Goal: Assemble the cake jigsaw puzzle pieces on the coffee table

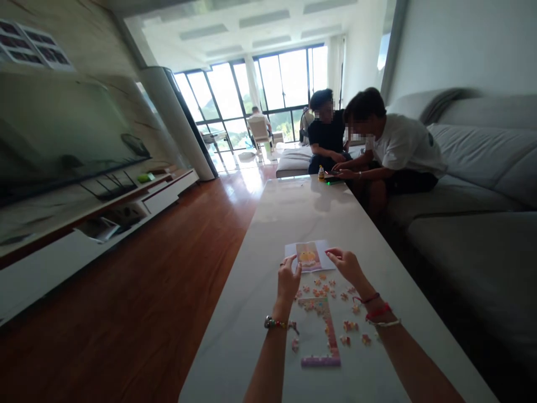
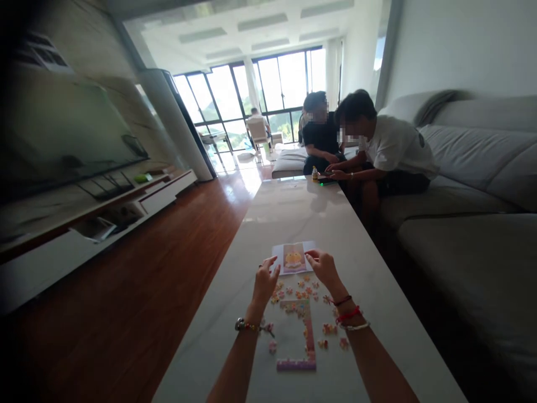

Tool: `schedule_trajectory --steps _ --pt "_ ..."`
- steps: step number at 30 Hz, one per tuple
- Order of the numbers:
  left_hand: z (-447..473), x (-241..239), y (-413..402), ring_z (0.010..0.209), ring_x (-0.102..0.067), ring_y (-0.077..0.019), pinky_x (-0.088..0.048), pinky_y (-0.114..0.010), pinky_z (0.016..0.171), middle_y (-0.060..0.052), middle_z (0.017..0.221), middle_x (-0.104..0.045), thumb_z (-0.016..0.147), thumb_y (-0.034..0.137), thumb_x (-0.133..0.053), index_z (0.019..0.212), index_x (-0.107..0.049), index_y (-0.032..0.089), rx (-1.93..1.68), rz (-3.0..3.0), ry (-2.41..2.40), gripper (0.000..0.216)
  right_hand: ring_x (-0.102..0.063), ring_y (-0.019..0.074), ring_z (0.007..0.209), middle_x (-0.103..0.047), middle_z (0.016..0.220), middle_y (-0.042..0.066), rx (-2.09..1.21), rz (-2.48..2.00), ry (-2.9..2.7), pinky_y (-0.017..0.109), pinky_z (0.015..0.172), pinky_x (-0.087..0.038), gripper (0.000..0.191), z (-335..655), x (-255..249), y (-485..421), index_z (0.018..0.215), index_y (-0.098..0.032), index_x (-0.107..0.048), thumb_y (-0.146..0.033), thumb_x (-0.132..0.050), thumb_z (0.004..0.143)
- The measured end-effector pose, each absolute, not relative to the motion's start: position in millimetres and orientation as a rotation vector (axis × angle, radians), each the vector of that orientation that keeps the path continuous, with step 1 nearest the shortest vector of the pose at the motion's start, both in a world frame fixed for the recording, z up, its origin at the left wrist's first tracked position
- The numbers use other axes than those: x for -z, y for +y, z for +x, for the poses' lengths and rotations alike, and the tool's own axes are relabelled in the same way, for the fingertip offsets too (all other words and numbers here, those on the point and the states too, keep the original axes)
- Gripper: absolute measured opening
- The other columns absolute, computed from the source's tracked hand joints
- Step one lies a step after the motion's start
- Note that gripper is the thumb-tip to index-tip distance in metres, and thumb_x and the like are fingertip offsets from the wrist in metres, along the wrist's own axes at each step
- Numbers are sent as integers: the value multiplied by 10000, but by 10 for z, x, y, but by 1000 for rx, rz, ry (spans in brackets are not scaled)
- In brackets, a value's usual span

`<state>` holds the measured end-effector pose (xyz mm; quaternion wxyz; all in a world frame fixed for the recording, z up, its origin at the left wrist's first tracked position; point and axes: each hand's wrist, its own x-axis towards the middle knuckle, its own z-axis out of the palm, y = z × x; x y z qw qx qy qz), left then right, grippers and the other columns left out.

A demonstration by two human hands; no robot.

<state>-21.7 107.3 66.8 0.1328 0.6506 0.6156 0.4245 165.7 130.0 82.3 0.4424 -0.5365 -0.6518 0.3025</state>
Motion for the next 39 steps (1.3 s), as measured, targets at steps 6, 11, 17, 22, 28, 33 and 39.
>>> schedule_trajectory --steps 6,11,17,22,28,33,39 --pt "-205 -834 1111 970 -553 -192 -454 -344 835 -108 1020 -593 760 216 -468 1030 -562 134 -1208 1851 1837 298 -640 200 753 -692 832 60 -704 -1380 -1684 282 651 -489 216 1698 -902 1325 804 -188 -672 -300 -503 730" --pt "-226 -792 1063 967 -558 -190 -456 -339 830 -108 1036 -590 757 204 -473 1040 -559 135 -1177 1831 1843 303 -638 190 749 -692 843 53 -685 -1406 -1722 273 655 -480 199 1716 -871 1304 809 -196 -673 -287 -515 729" --pt "-221 -791 1065 954 -565 -183 -452 -335 840 -111 1036 -591 755 199 -472 1037 -561 132 -1141 1827 1847 303 -634 189 752 -691 836 65 -670 -1427 -1754 264 651 -467 223 1708 -863 1310 819 -178 -673 -303 -509 736" --pt "-256 -778 1015 935 -571 -172 -452 -329 839 -97 1021 -595 753 186 -475 1023 -566 145 -1147 1845 1843 288 -631 188 727 -691 802 68 -675 -1449 -1747 262 634 -460 240 1710 -853 1284 822 -166 -672 -314 -505 737" --pt "-278 -582 488 936 -566 -164 -456 -312 833 -80 1019 -589 768 200 -464 1042 -553 167 -1011 1839 1809 290 -624 171 711 -691 811 50 -772 -1485 -1725 252 634 -461 230 1753 -755 793 818 -180 -669 -322 -507 736" --pt "-206 -263 -126 916 -567 -160 -463 -309 818 -82 1047 -574 774 214 -461 1053 -544 167 -868 1749 1784 295 -616 156 709 -687 807 49 -910 -1554 -1697 249 647 -461 225 1805 -463 210 821 -173 -664 -307 -502 741" --pt "-198 -140 -337 906 -571 -157 -469 -308 806 -86 1026 -583 765 187 -460 1031 -555 156 -825 1698 1788 284 -618 153 682 -685 792 58 -1011 -1539 -1742 249 618 -465 232 1812 -351 -68 815 -160 -663 -300 -492 745"
